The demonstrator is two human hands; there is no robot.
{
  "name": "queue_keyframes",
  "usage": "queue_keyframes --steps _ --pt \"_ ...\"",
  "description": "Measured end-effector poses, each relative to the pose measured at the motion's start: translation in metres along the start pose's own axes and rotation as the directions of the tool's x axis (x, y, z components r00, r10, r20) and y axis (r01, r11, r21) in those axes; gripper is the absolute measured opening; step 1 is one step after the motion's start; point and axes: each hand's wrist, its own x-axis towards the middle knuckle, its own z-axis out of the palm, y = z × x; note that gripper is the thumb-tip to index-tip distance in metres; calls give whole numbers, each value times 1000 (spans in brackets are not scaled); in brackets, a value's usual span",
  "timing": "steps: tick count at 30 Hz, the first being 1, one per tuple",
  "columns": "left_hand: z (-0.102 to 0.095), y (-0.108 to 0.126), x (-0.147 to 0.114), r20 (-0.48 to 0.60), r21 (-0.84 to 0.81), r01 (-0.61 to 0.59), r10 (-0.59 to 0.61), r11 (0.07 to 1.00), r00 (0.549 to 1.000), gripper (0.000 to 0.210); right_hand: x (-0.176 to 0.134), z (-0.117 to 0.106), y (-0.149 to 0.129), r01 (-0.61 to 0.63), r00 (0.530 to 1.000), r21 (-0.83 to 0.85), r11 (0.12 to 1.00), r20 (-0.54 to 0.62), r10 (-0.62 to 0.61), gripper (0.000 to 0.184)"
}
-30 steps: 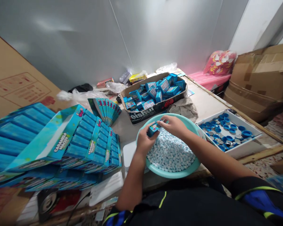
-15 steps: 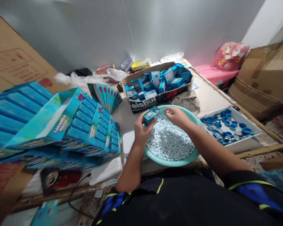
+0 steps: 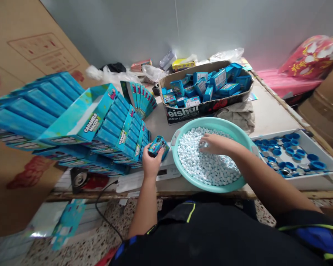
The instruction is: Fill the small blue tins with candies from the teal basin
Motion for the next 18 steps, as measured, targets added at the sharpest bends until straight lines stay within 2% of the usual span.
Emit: queue_keyframes --steps 3,5,6,8,10,14,18 --pt "-1 -11 -6 124 -99 30 -18 995 992 89 0 -2 2 4 1000 38 999 6 -5 23" --pt "-6 -10 -8 153 -123 -41 60 992 986 108 -1 -2 3 1 1000 81 997 4 -1 21" --pt "-9 -7 -7 143 -130 -92 111 987 983 111 -2 -3 3 0 1000 109 994 3 0 19" --pt "-18 3 -5 97 -148 -207 222 967 970 104 -3 -4 4 2 1000 155 988 7 -4 17" --pt "-27 15 -1 17 -159 -313 320 936 947 88 -4 -7 4 -7 999 171 985 33 2 16" --pt "-45 35 4 -141 -86 -430 417 899 898 55 -6 -13 -2 -92 990 135 987 117 76 17" --pt "-61 40 6 -137 100 -493 503 864 853 42 -7 -16 -5 -119 985 75 990 138 108 17"
